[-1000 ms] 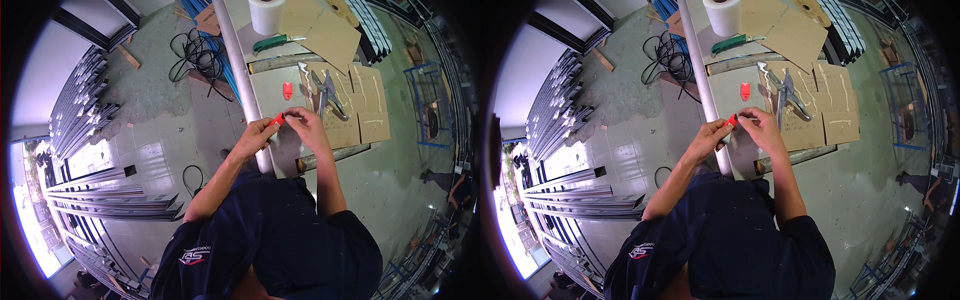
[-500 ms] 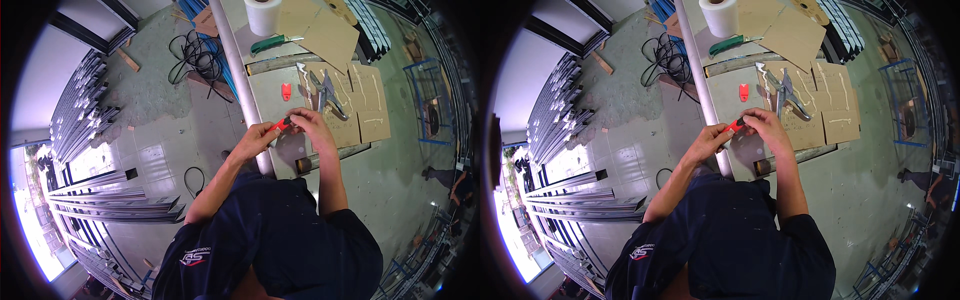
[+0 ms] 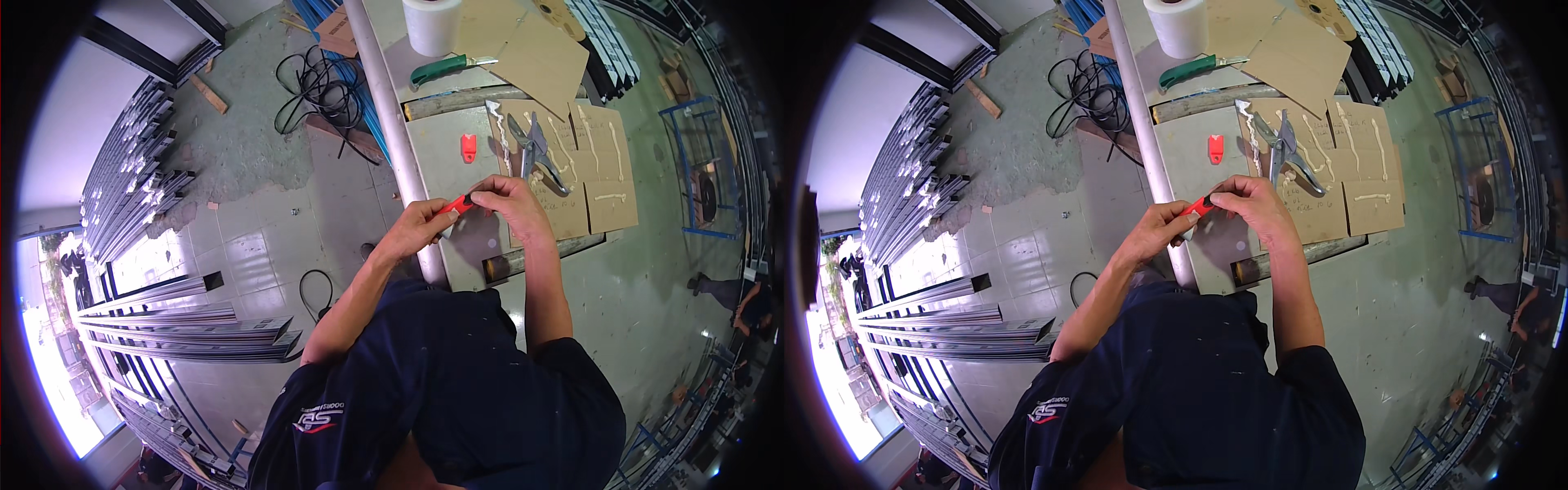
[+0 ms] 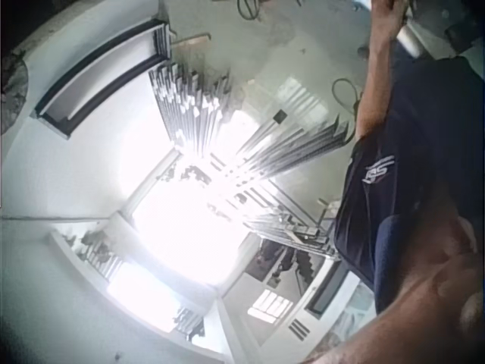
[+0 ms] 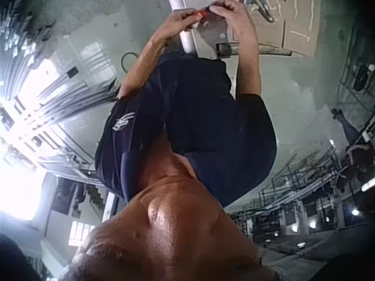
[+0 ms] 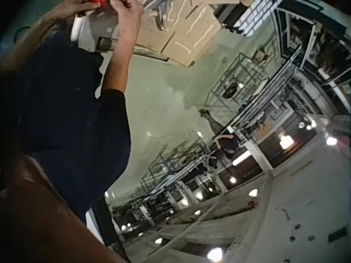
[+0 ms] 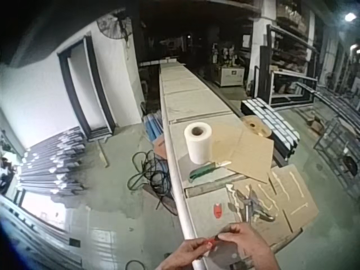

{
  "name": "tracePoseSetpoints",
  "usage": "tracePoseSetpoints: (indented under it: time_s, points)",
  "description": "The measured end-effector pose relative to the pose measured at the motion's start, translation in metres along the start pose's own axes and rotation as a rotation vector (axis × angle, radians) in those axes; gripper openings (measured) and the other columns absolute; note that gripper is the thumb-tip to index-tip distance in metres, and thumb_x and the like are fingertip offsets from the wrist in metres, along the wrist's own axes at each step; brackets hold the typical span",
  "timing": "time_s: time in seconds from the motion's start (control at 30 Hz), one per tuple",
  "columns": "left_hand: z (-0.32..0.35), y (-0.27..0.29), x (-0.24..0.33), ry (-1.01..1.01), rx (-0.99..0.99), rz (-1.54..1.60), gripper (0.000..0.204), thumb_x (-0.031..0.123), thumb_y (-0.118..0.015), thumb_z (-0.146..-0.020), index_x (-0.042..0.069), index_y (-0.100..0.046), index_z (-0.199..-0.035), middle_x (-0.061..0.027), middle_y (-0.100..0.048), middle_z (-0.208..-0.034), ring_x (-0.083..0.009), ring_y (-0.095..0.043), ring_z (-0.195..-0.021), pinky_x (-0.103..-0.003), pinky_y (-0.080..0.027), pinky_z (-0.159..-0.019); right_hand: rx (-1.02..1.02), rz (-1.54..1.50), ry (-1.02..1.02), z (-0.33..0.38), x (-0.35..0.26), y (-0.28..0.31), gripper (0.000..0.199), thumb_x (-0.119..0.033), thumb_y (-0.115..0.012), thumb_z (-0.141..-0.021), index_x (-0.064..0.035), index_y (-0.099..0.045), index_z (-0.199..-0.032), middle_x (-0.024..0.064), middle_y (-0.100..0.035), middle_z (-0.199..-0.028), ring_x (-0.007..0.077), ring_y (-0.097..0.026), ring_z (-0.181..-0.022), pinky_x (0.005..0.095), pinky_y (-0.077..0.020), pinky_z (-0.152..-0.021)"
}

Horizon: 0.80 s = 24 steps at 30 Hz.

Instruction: The person cuts the protective wrapping from metal frame beams using shears, prepares a utility knife blade at a workbench, trims the frame ends with the blade, and unrolls a rubber gasket from a spool to insert it into the grooves of the metal frames by hand.

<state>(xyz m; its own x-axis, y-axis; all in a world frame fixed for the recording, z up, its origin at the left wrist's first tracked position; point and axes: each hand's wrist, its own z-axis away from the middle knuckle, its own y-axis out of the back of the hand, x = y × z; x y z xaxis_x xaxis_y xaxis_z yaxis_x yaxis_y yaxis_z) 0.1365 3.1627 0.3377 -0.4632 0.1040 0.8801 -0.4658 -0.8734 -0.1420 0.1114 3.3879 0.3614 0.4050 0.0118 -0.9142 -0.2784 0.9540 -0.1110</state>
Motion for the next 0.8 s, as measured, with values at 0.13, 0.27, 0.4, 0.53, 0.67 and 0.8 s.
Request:
tracePoseSetpoints:
  time_s: [0.13, 0.27, 0.4, 0.53, 0.67, 0.8]
  points:
    - [0.002, -0.002, 0.002, -0.023, 0.021, 0.070, 0.030, 0.033, -0.062, -0.097, 0.004, -0.068, -0.104, 0.0047, -0.058, -0.077, -0.0037, -0.046, -0.064, -0.021, -0.041, -0.057, 0.034, -0.007, 0.004, 0.003, -0.009, -0.002, 0.020, -0.016, -0.068, -0.089, 0.0010, -0.073, -0.098, 0.0018, -0.068, -0.081, 0.0064, -0.055, -0.068, 0.0219, -0.0431, -0.061]
    - [0.002, -0.005, 0.006, -0.012, 0.035, 0.090, 0.032, 0.034, -0.061, -0.097, 0.003, -0.068, -0.104, 0.0054, -0.056, -0.077, -0.0037, -0.046, -0.064, -0.022, -0.041, -0.058, 0.122, 0.151, 0.082, 0.001, -0.010, -0.006, 0.020, -0.017, -0.067, -0.090, 0.0006, -0.073, -0.097, -0.0002, -0.066, -0.075, 0.0047, -0.054, -0.065, 0.0214, -0.0417, -0.058]
    - [0.001, -0.004, 0.005, -0.015, 0.034, 0.128, 0.032, 0.034, -0.062, -0.097, 0.003, -0.068, -0.104, 0.0055, -0.056, -0.078, -0.0035, -0.046, -0.065, -0.021, -0.041, -0.058, 0.163, 0.185, 0.136, -0.003, -0.007, -0.010, 0.018, -0.016, -0.068, -0.090, 0.0003, -0.073, -0.094, -0.0016, -0.064, -0.072, 0.0039, -0.052, -0.063, 0.0212, -0.0404, -0.057]
    - [0.004, -0.003, 0.009, -0.034, 0.015, 0.134, 0.030, 0.032, -0.061, -0.097, 0.004, -0.068, -0.105, 0.0059, -0.056, -0.079, -0.0036, -0.046, -0.068, -0.022, -0.042, -0.061, 0.114, 0.169, 0.095, -0.002, -0.014, -0.006, 0.015, -0.014, -0.068, -0.090, 0.0008, -0.070, -0.091, -0.0008, -0.065, -0.077, 0.0042, -0.054, -0.066, 0.0208, -0.0434, -0.061]
    - [0.005, 0.000, 0.009, -0.075, -0.010, 0.117, 0.029, 0.029, -0.061, -0.096, 0.004, -0.068, -0.108, 0.0060, -0.056, -0.079, -0.0037, -0.046, -0.072, -0.023, -0.041, -0.064, 0.047, 0.155, 0.108, 0.000, -0.023, -0.006, 0.012, -0.011, -0.071, -0.087, -0.0001, -0.069, -0.091, -0.0005, -0.065, -0.078, 0.0038, -0.054, -0.067, 0.0204, -0.0431, -0.060]
    - [0.004, 0.004, 0.008, -0.062, -0.011, 0.137, 0.028, 0.028, -0.062, -0.096, 0.004, -0.068, -0.108, 0.0063, -0.056, -0.079, -0.0035, -0.045, -0.072, -0.023, -0.040, -0.064, 0.018, 0.164, 0.062, 0.004, -0.039, -0.007, 0.009, -0.009, -0.071, -0.087, -0.0008, -0.069, -0.090, -0.0004, -0.065, -0.079, 0.0037, -0.054, -0.069, 0.0203, -0.0433, -0.061]
